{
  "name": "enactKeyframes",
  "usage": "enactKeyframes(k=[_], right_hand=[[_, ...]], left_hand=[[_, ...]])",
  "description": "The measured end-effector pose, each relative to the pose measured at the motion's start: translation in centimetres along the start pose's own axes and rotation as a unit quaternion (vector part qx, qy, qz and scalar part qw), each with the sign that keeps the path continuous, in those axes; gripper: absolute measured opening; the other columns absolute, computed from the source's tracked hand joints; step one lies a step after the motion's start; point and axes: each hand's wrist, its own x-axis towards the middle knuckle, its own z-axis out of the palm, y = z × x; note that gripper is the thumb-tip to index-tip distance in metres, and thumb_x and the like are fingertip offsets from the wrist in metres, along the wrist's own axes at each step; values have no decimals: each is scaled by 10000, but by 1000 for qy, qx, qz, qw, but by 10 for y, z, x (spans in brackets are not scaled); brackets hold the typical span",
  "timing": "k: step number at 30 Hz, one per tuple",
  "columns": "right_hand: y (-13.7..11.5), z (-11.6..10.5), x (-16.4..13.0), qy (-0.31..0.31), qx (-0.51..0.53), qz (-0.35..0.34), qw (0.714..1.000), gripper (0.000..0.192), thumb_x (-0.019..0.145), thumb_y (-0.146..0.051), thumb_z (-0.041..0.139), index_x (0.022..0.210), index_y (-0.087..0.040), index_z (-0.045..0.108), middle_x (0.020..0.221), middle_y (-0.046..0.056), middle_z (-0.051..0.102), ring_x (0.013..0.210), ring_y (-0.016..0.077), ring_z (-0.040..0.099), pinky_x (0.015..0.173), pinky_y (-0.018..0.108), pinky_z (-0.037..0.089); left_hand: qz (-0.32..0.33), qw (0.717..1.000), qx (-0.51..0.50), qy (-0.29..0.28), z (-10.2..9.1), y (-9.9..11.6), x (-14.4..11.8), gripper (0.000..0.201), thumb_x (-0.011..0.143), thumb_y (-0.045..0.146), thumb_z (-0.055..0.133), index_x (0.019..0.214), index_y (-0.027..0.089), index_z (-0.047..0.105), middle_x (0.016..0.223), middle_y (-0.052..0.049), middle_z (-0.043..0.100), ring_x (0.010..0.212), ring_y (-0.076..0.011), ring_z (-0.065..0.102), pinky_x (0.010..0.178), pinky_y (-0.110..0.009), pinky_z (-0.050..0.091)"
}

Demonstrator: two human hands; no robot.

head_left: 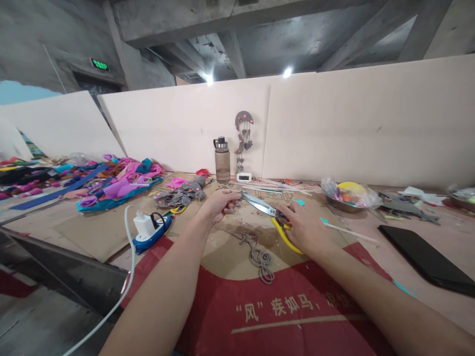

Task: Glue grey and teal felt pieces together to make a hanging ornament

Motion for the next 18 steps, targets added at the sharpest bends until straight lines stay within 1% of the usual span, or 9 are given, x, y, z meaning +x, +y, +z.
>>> enactKeyframes(k=[4, 8, 13, 18], right_hand=[[2, 2, 0, 14, -24, -22, 999, 303, 874, -198, 455, 1157, -241, 555, 1013, 75, 580, 857, 184, 540, 614, 266, 297], [4, 2, -1, 14, -25, -19, 999, 313, 874, -181, 439, 1158, -240, 556, 1021, 74, 588, 870, 190, 538, 625, 272, 296], [2, 1, -2, 13, -30, -15, 999, 298, 888, -200, 425, 1151, -245, 556, 1024, 72, 587, 856, 189, 542, 577, 276, 270], [1, 0, -2, 4, -16, -9, 1000, 292, 877, -197, 434, 1131, -249, 567, 1019, 64, 587, 837, 178, 544, 548, 269, 267]], left_hand=[[-4, 1000, 0, -5, 2, 1, -2, 212, 687, 142, 674, 596, 121, 483, 516, 29, 455, 375, 6, 289, 339, -116, 143], [-5, 1000, 1, -3, 1, 1, -2, 196, 684, 134, 636, 582, 123, 468, 524, 25, 448, 379, 4, 286, 341, -117, 145], [-16, 1000, 11, -8, -2, -1, 1, 184, 671, 153, 610, 575, 127, 455, 510, 39, 412, 371, 5, 258, 342, -122, 120], [-21, 1000, 0, 7, -1, -1, 1, 189, 655, 137, 602, 582, 142, 427, 520, 49, 399, 371, 6, 240, 348, -124, 103]])
